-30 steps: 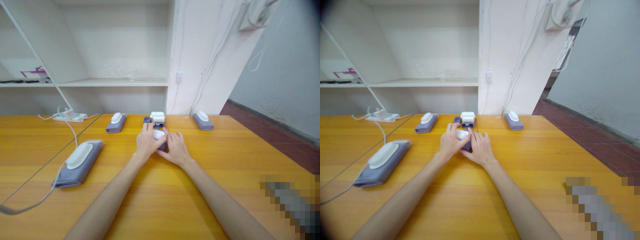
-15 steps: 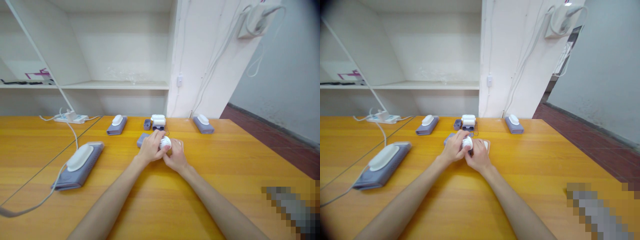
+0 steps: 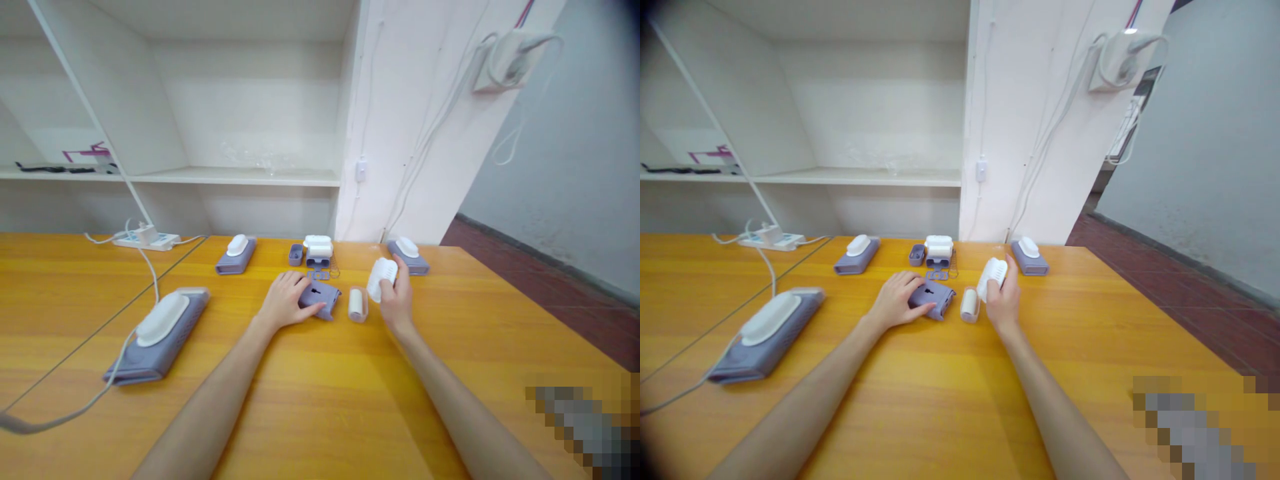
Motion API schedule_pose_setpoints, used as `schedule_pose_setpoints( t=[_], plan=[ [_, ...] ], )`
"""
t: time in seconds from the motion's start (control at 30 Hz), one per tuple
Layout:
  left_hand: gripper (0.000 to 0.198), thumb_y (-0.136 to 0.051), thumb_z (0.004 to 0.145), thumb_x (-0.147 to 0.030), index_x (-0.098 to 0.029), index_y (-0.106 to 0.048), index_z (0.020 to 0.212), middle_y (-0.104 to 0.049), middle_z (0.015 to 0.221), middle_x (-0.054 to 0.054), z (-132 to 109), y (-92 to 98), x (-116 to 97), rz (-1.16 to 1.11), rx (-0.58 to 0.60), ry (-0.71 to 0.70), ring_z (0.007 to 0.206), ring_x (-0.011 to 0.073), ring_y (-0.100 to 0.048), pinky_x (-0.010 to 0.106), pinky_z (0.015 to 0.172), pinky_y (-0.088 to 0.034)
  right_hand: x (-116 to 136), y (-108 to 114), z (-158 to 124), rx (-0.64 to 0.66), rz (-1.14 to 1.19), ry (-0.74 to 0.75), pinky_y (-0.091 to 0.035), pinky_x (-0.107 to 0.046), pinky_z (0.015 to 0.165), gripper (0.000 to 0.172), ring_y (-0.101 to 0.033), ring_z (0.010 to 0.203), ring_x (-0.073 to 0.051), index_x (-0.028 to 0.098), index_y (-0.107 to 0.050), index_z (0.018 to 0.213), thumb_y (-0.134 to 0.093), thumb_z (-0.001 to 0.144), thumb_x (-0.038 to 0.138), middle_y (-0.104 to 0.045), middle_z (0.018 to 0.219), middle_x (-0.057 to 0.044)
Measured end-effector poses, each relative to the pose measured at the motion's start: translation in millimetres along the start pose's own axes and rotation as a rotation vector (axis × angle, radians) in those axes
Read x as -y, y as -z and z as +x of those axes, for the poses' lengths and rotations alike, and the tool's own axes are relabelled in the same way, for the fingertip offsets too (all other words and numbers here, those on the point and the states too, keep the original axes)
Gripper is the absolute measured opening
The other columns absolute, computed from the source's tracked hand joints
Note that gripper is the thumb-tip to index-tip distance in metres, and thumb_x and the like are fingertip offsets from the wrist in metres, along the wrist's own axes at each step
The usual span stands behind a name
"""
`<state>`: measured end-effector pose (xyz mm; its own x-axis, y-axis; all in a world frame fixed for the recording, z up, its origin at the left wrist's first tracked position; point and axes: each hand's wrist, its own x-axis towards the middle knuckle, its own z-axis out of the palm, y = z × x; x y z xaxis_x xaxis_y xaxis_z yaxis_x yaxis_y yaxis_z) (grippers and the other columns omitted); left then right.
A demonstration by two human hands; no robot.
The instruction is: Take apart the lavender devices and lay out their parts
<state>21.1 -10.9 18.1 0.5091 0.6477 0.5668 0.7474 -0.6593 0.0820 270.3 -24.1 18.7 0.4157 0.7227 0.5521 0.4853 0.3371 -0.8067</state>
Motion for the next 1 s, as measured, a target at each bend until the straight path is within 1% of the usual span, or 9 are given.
schedule_pose_setpoints(
  t=[0.13, 0.23, 0.3, 0.47, 0.6, 0.73, 0.83, 0.9, 1.0],
  plan=[
    [0.05, -0.049, 0.077, -0.063, -0.02, -0.057, 0.102, -0.056, 0.098, 0.009, 1, -0.1, -3, 0.019, -0.01, 0.007, 0.093, 0.0257, -0.049, 0.041, 0.082, -0.037, -20, 9, 12, 0.119, -0.186, -0.097, -0.043, -0.034, 0.081, 0.048, -0.058, 0.093, -0.024, 0.013, -0.053, 0.117, -0.04, 0.079, 0.038, -0.063, 0.106, -0.012],
    [0.054, -0.048, 0.076, -0.065, -0.02, -0.058, 0.102, -0.055, 0.095, 0.009, 2, 0.2, -4, 0.054, -0.009, 0.018, 0.091, 0.0255, -0.048, 0.041, 0.081, -0.036, -30, 11, 17, 0.241, -0.38, -0.198, -0.044, -0.032, 0.079, 0.049, -0.06, 0.092, -0.024, 0.012, -0.06, 0.108, -0.037, 0.083, 0.048, -0.065, 0.101, -0.012],
    [0.054, -0.046, 0.075, -0.066, -0.019, -0.059, 0.099, -0.054, 0.092, 0.009, 2, 0.9, -4, 0.084, -0.004, 0.015, 0.089, 0.0251, -0.047, 0.04, 0.079, -0.036, -34, 11, 19, 0.302, -0.467, -0.225, -0.044, -0.032, 0.08, 0.049, -0.06, 0.094, -0.024, 0.011, -0.062, 0.104, -0.038, 0.084, 0.049, -0.066, 0.101, -0.013],
    [0.051, -0.042, 0.079, -0.065, -0.018, -0.059, 0.086, -0.053, 0.086, 0.009, 4, 2.9, -10, 0.169, -0.008, 0.009, 0.084, 0.0246, -0.046, 0.039, 0.075, -0.035, -31, 9, 15, 0.4, -0.61, -0.232, -0.043, -0.031, 0.083, 0.042, -0.06, 0.099, -0.024, 0.012, -0.063, 0.106, -0.038, 0.087, 0.039, -0.065, 0.103, -0.015],
    [0.05, -0.04, 0.08, -0.064, -0.017, -0.058, 0.083, -0.054, 0.084, 0.01, 5, 3.1, -15, 0.212, -0.025, 0.009, 0.083, 0.0251, -0.046, 0.04, 0.074, -0.035, -21, 11, 10, 0.464, -0.746, -0.241, -0.043, -0.035, 0.081, 0.043, -0.061, 0.095, -0.027, 0.013, -0.066, 0.097, -0.034, 0.088, 0.04, -0.066, 0.096, -0.018],
    [0.05, -0.039, 0.082, -0.062, -0.017, -0.058, 0.087, -0.055, 0.085, 0.011, 4, 1.2, -17, 0.227, -0.018, 0.025, 0.083, 0.0253, -0.048, 0.041, 0.076, -0.035, -13, 14, 8, 0.489, -0.879, -0.243, -0.045, -0.041, 0.074, 0.048, -0.063, 0.088, -0.031, 0.012, -0.067, 0.094, -0.032, 0.088, 0.044, -0.066, 0.09, -0.021],
    [0.05, -0.038, 0.083, -0.061, -0.016, -0.058, 0.088, -0.056, 0.085, 0.011, 4, -0.8, -17, 0.238, -0.008, 0.026, 0.084, 0.0259, -0.049, 0.042, 0.078, -0.035, -7, 15, 9, 0.484, -1.013, -0.209, -0.046, -0.039, 0.069, 0.048, -0.064, 0.084, -0.031, 0.014, -0.067, 0.094, -0.032, 0.089, 0.047, -0.066, 0.087, -0.02],
    [0.047, -0.038, 0.084, -0.059, -0.016, -0.058, 0.086, -0.056, 0.084, 0.011, 3, -1.3, -16, 0.248, -0.017, 0.014, 0.083, 0.0256, -0.049, 0.041, 0.077, -0.035, -2, 15, 9, 0.426, -1.053, -0.166, -0.045, -0.037, 0.066, 0.046, -0.064, 0.08, -0.03, 0.016, -0.066, 0.097, -0.034, 0.089, 0.047, -0.066, 0.083, -0.017],
    [0.038, -0.039, 0.086, -0.05, -0.016, -0.057, 0.081, -0.056, 0.083, 0.011, 3, 0.3, -18, 0.255, -0.072, -0.042, 0.08, 0.0241, -0.049, 0.039, 0.074, -0.036, 11, 14, 11, 0.265, -1.037, -0.08, -0.043, -0.034, 0.061, 0.041, -0.064, 0.073, -0.027, 0.02, -0.065, 0.103, -0.035, 0.09, 0.045, -0.067, 0.078, -0.013]
  ],
)
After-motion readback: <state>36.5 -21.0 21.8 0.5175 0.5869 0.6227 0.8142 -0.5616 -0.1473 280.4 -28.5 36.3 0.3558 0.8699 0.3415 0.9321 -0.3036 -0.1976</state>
